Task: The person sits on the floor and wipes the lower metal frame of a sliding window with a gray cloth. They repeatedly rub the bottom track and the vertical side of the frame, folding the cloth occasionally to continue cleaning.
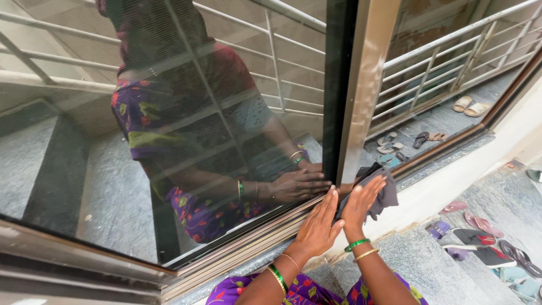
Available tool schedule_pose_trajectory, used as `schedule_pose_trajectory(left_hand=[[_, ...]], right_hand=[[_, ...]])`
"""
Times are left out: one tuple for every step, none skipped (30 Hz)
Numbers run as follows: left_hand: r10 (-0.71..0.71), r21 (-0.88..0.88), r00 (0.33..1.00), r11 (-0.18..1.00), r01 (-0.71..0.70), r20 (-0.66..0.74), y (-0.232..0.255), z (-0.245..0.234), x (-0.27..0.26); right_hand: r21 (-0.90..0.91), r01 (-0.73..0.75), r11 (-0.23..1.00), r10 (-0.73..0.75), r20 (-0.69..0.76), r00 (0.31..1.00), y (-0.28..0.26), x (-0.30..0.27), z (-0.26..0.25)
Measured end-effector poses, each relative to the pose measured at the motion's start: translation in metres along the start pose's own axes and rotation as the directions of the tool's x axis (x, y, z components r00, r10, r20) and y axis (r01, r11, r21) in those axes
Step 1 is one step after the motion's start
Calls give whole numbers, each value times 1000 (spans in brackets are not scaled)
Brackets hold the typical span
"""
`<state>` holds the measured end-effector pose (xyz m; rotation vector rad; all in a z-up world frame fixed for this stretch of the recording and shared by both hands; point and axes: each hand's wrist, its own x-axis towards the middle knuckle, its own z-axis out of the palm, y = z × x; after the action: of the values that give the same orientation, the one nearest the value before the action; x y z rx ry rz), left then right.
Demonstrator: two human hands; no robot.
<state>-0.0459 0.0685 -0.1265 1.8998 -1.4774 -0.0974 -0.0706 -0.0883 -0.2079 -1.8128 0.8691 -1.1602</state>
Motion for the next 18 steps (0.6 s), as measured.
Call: schedule_pose_trajectory(left_hand=[[-7,-14,1000,1000,8,14,1,-1,2],[-18,-11,999,1000,18,31,1,-1,3],[-29,-8,998,1000,29,47,2,-2,4],[-41,-4,997,999,41,64,2,-2,3],[-37,-4,998,999,37,56,1,-2,2],[-34,-4,998,999,34,47,1,-1,2],[-31,-5,999,1000,31,38,1,0,3],[-33,-9,999,999,34,34,0,1,3],[-36,-13,999,999,36,30,-1,2,3],[-38,-19,999,999,39,26,-2,5,3],[-45,-6,999,999,45,16,-2,7,3],[-49,8,999,999,49,8,-2,9,3],[-53,22,999,998,53,0,-2,11,3],[-50,19,999,999,51,-19,-2,13,3],[-48,17,998,999,48,-39,-1,15,3],[-42,14,997,999,43,-58,-1,17,4],[-34,0,996,999,34,-80,-1,19,4],[-27,-15,994,1000,26,-103,-1,21,4]], right_hand=[[-16,-25,1000,25,-30,999,2,12,-2],[-29,-52,998,50,-56,997,5,24,-4],[-41,-78,996,74,-83,994,7,35,-7],[-38,-82,996,78,-104,992,10,44,-9],[-35,-86,996,81,-124,989,12,53,-13],[-33,-90,995,85,-143,986,15,62,-16],[-21,-104,994,100,-151,983,17,71,-19],[-10,-118,993,115,-159,981,19,80,-24],[1,-132,991,131,-166,977,20,85,-27],[4,-140,990,138,-176,975,21,90,-27],[7,-147,989,146,-185,972,20,93,-27],[11,-156,988,155,-197,968,19,94,-28],[17,-190,982,190,-178,966,18,90,-29],[23,-222,975,223,-161,961,15,81,-25],[29,-254,967,255,-145,956,12,73,-18],[-3,-155,988,154,-124,980,11,58,-13],[-33,-55,998,52,-99,994,9,37,-9],[-111,8,994,-14,-52,999,7,19,-4]])
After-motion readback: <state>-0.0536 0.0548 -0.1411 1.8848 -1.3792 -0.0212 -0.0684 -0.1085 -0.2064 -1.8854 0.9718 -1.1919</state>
